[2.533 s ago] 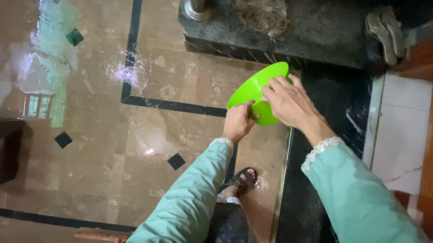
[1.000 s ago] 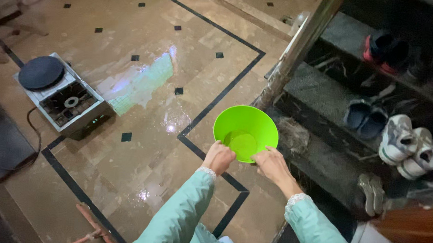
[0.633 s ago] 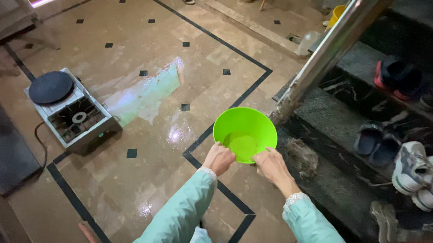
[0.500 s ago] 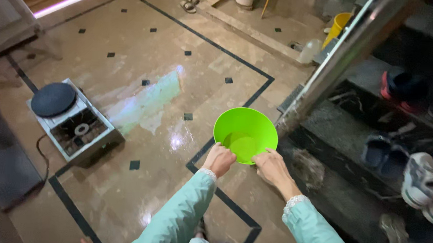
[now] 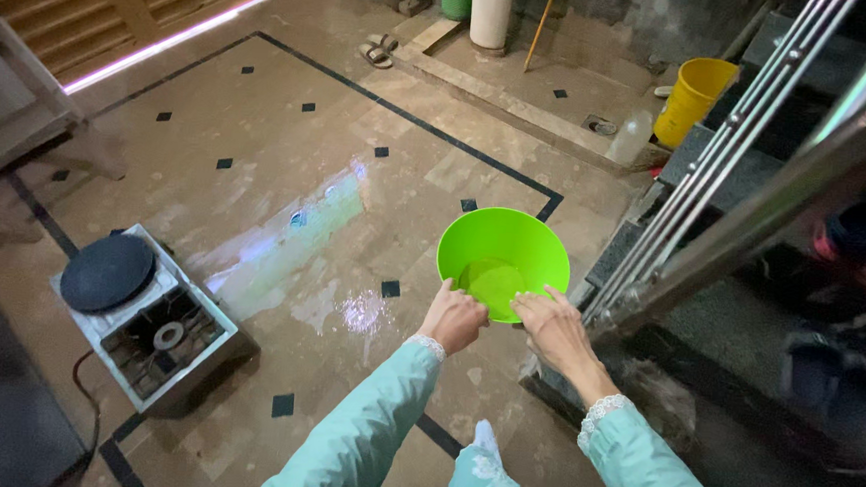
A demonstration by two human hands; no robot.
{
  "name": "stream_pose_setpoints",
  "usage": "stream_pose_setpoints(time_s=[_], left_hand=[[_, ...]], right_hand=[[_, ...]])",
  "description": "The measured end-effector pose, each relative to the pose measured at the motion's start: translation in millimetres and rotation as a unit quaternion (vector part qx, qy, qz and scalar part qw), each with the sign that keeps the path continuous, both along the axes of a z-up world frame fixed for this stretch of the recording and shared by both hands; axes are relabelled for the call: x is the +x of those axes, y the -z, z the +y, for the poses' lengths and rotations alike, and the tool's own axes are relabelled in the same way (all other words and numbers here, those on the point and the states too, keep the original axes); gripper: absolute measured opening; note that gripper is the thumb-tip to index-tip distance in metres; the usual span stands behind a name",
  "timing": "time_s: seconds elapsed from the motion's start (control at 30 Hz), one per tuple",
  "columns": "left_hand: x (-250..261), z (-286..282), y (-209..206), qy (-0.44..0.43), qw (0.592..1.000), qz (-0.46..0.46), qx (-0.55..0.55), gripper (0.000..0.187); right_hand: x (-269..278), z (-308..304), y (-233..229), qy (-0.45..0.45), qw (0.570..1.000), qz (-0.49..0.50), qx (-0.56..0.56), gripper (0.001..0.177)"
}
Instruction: The person fills a green plastic basin with water from a sink faucet, then carries it to a tiled floor area and pours the water out. They repeat this cycle of filling and emptying the basin multiple times.
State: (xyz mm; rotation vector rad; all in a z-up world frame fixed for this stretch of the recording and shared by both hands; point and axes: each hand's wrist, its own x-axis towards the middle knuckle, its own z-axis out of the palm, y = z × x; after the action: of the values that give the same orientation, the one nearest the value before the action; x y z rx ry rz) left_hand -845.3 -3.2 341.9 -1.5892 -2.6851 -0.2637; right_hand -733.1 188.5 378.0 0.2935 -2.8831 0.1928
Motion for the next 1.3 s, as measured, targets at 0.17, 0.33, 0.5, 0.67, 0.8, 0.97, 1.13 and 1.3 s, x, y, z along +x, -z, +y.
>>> stream_pose_setpoints(time_s=[0.17, 0.33, 0.5, 0.67, 0.8, 0.97, 1.13, 1.3], left_hand=[[-76, 32, 8, 0.002, 1.0, -0.002, 0.016, 0.013], [-165, 86, 0, -0.022, 0.996, 0.083, 0.003, 0.007], [-247, 139, -23, -0.032, 0.997, 0.035, 0.065, 0.006], [-322, 180, -29, -0.048, 0.995, 0.053, 0.063, 0.008], [-373, 205, -28, -0.052, 0.995, 0.046, 0.069, 0.007], [-440, 239, -20, -0.055, 0.996, 0.044, 0.049, 0.008], [-518, 272, -28, -0.048, 0.997, 0.032, 0.042, 0.011], [-623, 302, -24, -0.033, 0.993, 0.086, 0.078, 0.013]], right_hand=[[-73, 29, -4, 0.007, 1.0, -0.027, 0.007, 0.065], [-168, 86, -2, -0.003, 0.999, 0.009, 0.05, 0.066], [-265, 145, -12, -0.024, 0.998, 0.0, 0.051, 0.082], [-346, 186, -13, -0.015, 0.999, 0.006, 0.046, 0.082], [-398, 216, -5, -0.034, 0.997, 0.045, 0.055, 0.073], [-466, 253, 8, -0.036, 0.997, 0.03, 0.068, 0.069], [-544, 284, 0, -0.023, 0.998, 0.007, 0.054, 0.07], [-639, 306, -5, -0.004, 0.998, 0.014, 0.054, 0.074]])
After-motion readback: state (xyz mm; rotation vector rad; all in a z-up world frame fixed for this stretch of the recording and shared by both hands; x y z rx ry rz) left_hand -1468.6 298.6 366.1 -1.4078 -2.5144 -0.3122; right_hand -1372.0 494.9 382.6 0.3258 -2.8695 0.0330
